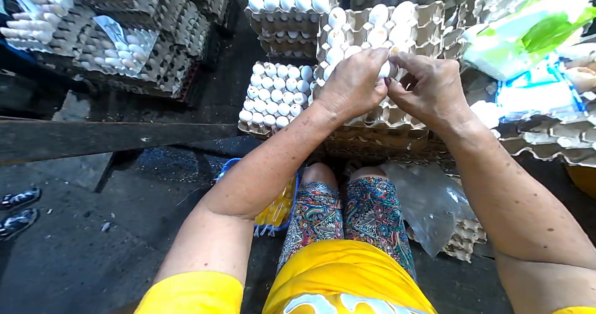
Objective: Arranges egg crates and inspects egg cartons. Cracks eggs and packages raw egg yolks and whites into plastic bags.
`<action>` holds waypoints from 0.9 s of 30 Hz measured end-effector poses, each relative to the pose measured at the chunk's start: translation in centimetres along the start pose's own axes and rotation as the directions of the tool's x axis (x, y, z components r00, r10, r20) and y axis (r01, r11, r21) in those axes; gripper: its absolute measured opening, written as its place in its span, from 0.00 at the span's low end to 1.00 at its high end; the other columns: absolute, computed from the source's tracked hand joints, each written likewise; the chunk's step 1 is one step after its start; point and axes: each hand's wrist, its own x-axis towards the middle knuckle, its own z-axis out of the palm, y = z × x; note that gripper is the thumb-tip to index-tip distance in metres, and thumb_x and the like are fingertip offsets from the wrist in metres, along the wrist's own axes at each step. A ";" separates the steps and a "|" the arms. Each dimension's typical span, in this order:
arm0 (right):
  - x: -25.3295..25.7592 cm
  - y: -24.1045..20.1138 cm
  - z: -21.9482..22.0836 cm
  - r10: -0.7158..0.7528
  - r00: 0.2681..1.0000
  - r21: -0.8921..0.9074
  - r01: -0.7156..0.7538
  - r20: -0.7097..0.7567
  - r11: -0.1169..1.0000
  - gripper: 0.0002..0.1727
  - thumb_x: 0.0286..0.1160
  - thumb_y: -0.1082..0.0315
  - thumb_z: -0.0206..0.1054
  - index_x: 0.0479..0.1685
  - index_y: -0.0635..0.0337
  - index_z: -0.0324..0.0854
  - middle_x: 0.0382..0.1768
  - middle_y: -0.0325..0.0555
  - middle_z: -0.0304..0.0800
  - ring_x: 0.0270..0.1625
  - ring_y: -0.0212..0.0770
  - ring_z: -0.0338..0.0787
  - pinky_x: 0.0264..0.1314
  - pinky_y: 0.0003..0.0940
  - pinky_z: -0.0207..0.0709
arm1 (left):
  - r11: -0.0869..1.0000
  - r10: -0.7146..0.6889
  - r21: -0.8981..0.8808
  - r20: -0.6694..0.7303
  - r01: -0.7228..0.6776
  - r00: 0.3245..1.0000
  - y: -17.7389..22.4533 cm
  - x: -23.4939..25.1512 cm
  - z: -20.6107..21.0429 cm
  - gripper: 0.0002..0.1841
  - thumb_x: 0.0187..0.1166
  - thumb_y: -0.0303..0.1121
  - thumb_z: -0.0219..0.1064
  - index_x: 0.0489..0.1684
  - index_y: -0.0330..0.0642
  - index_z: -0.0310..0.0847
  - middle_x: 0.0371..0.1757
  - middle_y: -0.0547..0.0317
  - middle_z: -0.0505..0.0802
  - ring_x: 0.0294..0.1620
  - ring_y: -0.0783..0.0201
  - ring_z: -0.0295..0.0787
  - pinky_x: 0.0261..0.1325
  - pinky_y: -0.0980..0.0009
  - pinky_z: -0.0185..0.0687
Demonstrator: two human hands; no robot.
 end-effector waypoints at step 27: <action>-0.4 0.2 0.0 -0.017 1.000 -0.027 0.017 0.000 0.999 0.22 0.75 0.69 0.62 0.65 0.70 0.84 0.43 0.61 0.93 0.33 0.47 0.90 0.37 0.41 0.84 | 0.997 0.070 -0.019 -0.025 -0.071 0.997 -0.7 -0.3 0.2 0.17 0.72 0.26 0.66 0.58 0.30 0.86 0.50 0.44 0.94 0.49 0.52 0.93 0.54 0.56 0.87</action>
